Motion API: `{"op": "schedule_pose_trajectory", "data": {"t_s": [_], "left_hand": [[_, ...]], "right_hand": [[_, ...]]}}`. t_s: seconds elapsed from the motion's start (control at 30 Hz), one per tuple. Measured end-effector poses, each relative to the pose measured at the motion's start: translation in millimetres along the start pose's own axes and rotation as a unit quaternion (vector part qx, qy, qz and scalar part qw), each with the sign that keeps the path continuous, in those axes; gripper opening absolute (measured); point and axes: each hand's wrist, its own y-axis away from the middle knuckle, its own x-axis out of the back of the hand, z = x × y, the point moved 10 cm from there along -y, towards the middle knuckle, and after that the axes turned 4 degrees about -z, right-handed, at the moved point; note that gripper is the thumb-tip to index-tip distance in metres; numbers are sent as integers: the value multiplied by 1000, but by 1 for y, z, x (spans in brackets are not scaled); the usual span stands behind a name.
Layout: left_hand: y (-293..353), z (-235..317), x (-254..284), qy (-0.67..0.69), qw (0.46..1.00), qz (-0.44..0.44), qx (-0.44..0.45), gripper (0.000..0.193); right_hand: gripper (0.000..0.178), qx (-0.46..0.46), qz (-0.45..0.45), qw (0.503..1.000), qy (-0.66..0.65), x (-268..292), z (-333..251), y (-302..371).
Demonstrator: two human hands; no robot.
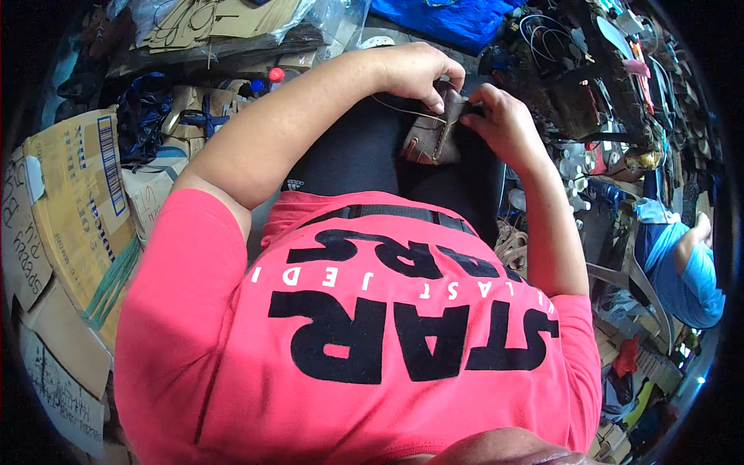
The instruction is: The person is manually stitching leather shoe components together using a needle and thread.
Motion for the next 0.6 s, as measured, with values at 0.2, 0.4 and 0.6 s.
{"op": "schedule_pose_trajectory", "data": {"t_s": [0.2, 0.4, 0.6], "left_hand": [[0, -17, -4, 116, 993, 18, 16, 35], [0, -18, -4, 136, 990, 9, 27, 35], [2, -15, -2, 135, 990, 10, 33, 35]], "right_hand": [[25, -35, 54, 993, -96, 20, 2, 35], [11, 36, 82, 996, 13, 12, -19, 41], [15, -11, 105, 991, -86, 15, -4, 34]]}}
